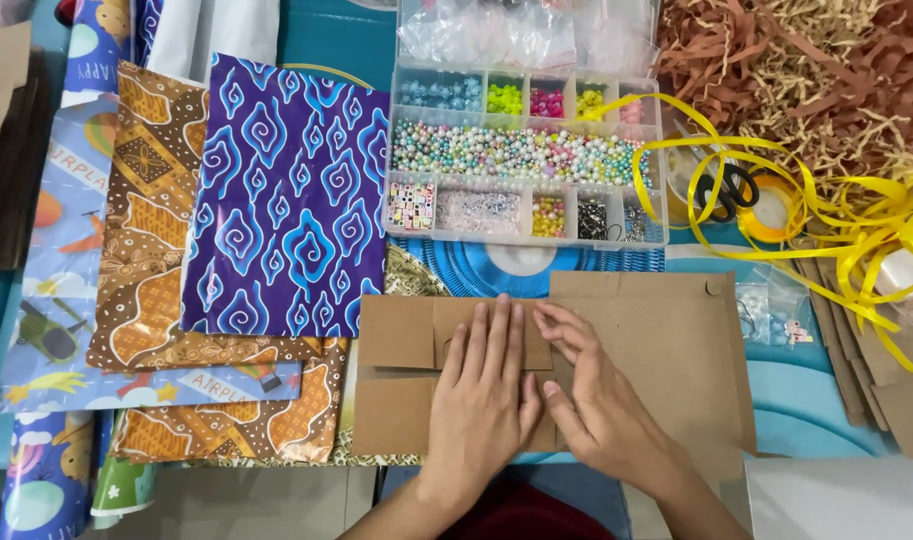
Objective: Folding and assembling a pre-cut cardboard sheet into a small gift box.
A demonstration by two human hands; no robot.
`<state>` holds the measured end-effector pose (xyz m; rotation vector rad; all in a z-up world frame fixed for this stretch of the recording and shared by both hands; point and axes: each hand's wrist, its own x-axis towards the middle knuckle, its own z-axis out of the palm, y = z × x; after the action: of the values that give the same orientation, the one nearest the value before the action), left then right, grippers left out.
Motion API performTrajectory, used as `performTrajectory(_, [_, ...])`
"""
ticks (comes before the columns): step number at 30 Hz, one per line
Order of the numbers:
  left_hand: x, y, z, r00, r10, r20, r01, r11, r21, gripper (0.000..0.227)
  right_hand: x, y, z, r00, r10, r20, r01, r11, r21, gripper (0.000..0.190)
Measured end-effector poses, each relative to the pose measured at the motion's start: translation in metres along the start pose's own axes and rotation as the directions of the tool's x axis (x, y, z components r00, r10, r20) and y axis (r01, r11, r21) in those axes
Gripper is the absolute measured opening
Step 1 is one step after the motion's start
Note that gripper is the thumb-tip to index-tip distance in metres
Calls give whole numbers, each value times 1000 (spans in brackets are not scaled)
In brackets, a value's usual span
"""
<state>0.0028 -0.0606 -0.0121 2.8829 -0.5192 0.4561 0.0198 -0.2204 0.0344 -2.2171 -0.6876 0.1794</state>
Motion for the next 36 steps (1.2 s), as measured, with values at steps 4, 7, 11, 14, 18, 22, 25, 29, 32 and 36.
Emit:
performTrajectory(4, [12,8,8,1000,-17,26,14,991,136,73,-3,12,5,984,26,-175,7,983,186,31])
performTrajectory(7, [9,16,4,997,-59,59,37,944,327,81,-4,14,8,979,34,-202,-1,987,161,32])
performTrajectory(11, [10,18,-14,981,-196,-6,158,774,613,106,-3,16,8,977,13,-214,18,989,145,29])
performTrajectory(14, [8,20,-14,962,-273,19,188,711,677,123,-3,15,6,978,16,-209,16,989,148,31])
performTrajectory(18, [7,22,-8,955,-297,11,207,693,691,127,-2,11,3,977,25,-210,13,985,174,31])
performTrajectory(22, [6,22,6,995,-102,12,99,982,162,89,-3,18,2,968,182,-172,-102,915,390,28])
performTrajectory(25, [7,26,10,1000,2,10,-1,992,-122,82,-4,23,-11,961,227,-156,-132,878,461,31])
performTrajectory(29, [10,28,8,1000,-2,0,2,996,-91,76,1,22,-51,956,166,-241,-179,983,-33,36])
performTrajectory(32, [11,28,9,1000,-11,-17,9,994,-113,73,4,42,-60,982,145,-119,-173,945,-276,44])
performTrajectory(36, [12,28,9,1000,-22,-21,19,989,-144,72,4,41,-59,987,151,-60,-162,920,-357,50])
